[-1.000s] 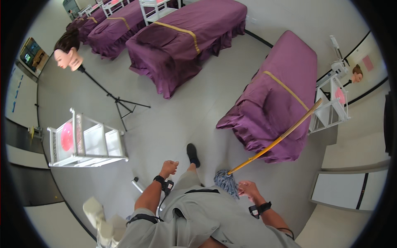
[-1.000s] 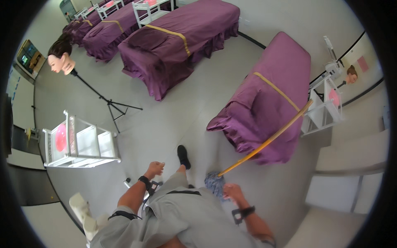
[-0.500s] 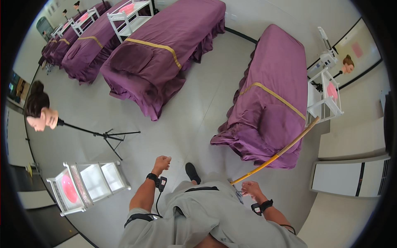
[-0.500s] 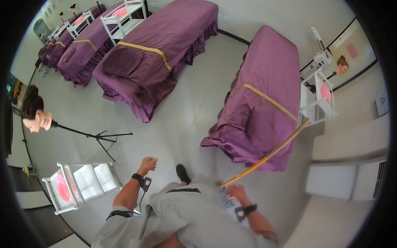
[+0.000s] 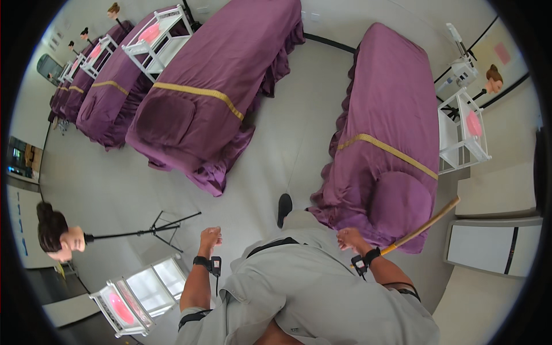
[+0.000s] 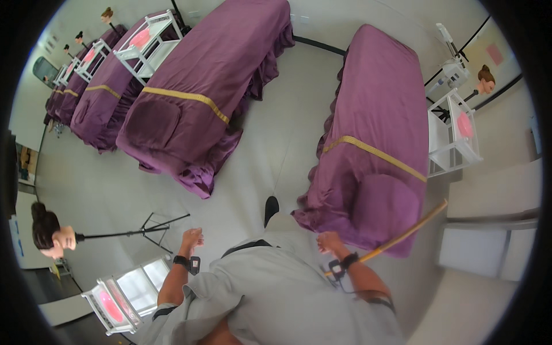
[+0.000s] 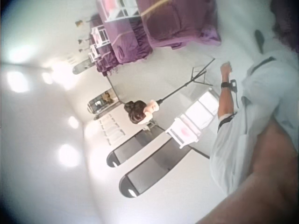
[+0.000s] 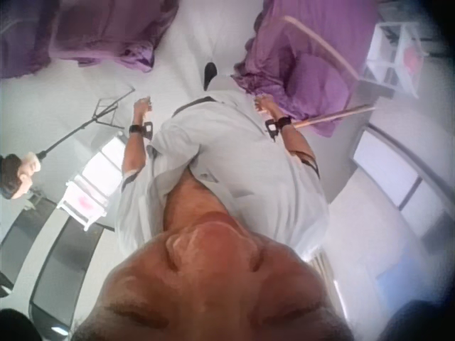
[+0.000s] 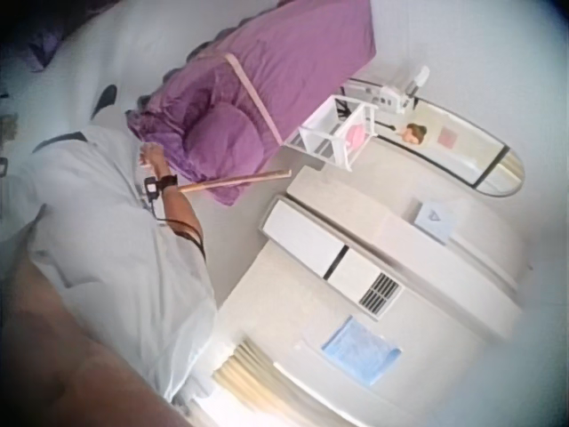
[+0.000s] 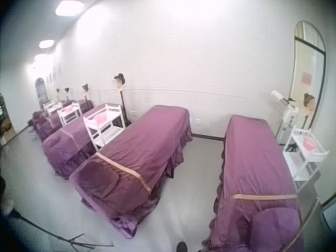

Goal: The recorder cleans and prepares a treatment room by moving a facial steamer, adjusting bed linens, and mopping the floor.

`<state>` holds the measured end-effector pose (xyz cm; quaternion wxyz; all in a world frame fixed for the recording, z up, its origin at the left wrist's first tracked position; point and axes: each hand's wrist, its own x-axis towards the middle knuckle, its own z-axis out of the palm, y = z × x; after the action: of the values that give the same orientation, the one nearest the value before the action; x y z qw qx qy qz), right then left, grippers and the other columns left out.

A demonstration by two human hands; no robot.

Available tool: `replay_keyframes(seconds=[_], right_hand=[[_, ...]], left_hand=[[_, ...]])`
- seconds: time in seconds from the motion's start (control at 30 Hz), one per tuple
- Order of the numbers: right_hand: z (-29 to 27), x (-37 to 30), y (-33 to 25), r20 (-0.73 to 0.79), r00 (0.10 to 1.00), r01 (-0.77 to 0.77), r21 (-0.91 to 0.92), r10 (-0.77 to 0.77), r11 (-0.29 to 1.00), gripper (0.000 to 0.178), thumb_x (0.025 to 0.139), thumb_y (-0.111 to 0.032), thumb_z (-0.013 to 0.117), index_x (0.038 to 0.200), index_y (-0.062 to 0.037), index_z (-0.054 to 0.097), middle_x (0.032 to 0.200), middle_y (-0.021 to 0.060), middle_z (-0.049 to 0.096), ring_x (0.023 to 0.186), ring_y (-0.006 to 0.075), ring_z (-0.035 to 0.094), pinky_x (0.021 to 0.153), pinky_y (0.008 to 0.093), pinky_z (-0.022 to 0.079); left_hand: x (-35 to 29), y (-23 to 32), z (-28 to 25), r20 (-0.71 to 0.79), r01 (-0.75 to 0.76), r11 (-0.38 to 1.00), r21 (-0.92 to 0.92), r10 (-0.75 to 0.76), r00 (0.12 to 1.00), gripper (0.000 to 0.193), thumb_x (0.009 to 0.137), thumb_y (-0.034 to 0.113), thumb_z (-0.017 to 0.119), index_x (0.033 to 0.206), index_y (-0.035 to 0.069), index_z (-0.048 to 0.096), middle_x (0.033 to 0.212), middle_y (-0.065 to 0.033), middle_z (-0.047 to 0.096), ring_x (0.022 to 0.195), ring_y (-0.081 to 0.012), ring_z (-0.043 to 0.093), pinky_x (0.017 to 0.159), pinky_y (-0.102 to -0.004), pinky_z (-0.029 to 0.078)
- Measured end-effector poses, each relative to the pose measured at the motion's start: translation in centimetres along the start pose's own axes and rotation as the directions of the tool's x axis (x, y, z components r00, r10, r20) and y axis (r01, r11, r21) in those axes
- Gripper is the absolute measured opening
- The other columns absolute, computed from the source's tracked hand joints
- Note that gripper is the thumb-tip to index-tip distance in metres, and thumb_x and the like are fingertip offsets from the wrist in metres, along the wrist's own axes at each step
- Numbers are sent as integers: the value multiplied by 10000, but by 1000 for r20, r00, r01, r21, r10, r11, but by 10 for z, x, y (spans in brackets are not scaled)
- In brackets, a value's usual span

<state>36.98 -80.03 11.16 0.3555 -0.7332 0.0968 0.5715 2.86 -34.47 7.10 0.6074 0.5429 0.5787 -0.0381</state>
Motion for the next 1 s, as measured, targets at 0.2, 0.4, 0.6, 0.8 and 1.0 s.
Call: replay_keyframes(seconds=[0.2,0.4,0.6,0.8,1.0], right_hand=[[-49,37,-136,-97,983,168,89,-159,982,137,897,-128,619,967,-11,639,769,73,630,600,169,625,525,301,548],[-77,61,-247,-128,977,186,150,-168,971,196,882,-109,627,1041,5,619,776,73,624,590,164,619,531,293,546],[-106,111,-325,-171,981,134,288,-87,948,185,874,-94,628,1033,0,626,770,71,617,588,163,619,527,302,549],[-131,164,-401,-166,986,16,286,33,958,127,879,-73,610,987,-8,627,766,68,615,583,173,618,521,310,556],[-169,195,-467,-240,967,19,418,90,908,99,868,-79,610,944,-17,625,723,67,606,559,173,611,493,308,548]], left_hand=[[35,62,13,-43,45,999,-21,-46,998,326,892,296,648,997,-13,648,789,-91,647,636,-183,638,588,-332,570],[110,127,52,112,140,987,76,-148,983,327,880,305,661,987,-4,648,792,-81,644,619,-179,618,573,-325,550],[212,242,104,195,82,987,137,-108,975,273,879,279,652,933,12,651,789,-71,639,633,-166,619,568,-314,538],[314,352,129,300,50,998,47,-62,952,199,867,210,630,871,13,656,772,-69,641,612,-139,610,541,-299,522],[384,501,164,263,-75,967,243,9,965,262,890,252,645,904,-9,661,729,-39,634,578,-121,598,500,-282,506]])
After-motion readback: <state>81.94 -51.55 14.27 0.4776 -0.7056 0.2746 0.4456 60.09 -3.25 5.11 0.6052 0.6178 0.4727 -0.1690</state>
